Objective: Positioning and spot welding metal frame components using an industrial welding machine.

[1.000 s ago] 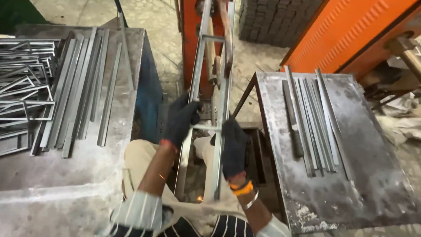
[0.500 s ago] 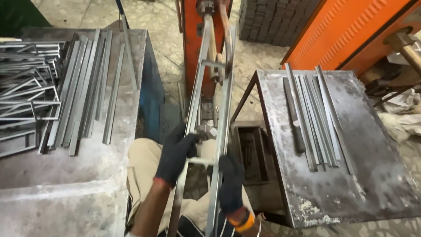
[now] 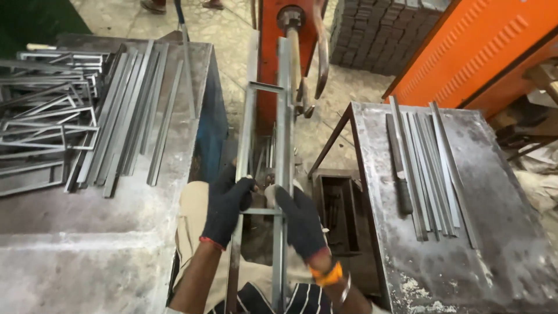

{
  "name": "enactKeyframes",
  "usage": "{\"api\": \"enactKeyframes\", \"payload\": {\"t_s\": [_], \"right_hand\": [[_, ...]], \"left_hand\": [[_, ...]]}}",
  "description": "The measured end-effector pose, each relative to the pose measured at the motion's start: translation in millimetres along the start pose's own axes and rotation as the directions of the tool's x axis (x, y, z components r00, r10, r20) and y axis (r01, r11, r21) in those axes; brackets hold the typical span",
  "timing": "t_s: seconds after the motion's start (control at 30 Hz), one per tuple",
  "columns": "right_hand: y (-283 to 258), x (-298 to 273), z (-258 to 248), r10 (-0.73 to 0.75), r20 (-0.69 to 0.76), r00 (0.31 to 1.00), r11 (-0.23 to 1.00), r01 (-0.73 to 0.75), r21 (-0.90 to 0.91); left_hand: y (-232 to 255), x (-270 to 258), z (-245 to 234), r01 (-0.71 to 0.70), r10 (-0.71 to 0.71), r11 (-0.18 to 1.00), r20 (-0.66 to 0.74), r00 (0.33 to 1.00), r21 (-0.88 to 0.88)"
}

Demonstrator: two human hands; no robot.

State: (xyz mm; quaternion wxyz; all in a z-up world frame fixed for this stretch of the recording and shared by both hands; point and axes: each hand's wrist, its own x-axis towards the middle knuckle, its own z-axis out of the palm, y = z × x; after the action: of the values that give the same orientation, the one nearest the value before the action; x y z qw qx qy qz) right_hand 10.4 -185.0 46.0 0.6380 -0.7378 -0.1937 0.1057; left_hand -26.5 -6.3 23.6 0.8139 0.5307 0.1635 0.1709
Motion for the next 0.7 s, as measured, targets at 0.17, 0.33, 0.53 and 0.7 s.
{"api": "enactKeyframes", "payload": {"t_s": [0.17, 0.33, 0.53, 0.7], "right_hand": [[38, 63, 49, -0.104, 0.188, 0.977, 0.788, 0.196, -0.583], [65, 52, 108, -0.354, 0.427, 0.832, 0.575, 0.554, -0.602], [51, 6, 118, 0.022, 0.756, 0.655, 0.716, 0.518, -0.469], [86, -8, 121, -0.338, 0.84, 0.424, 0.738, 0.673, -0.042]], "left_hand": [[-2, 2, -41, -0.114, 0.135, 0.989, -0.254, 0.958, 0.094], [-18, -3, -125, -0.128, 0.222, 0.97, -0.534, 0.816, 0.208], [-43, -67, -266, -0.166, 0.285, 0.958, -0.796, 0.533, 0.232], [-65, -145, -368, -0.254, 0.342, 0.932, -0.864, 0.368, 0.26]]}}
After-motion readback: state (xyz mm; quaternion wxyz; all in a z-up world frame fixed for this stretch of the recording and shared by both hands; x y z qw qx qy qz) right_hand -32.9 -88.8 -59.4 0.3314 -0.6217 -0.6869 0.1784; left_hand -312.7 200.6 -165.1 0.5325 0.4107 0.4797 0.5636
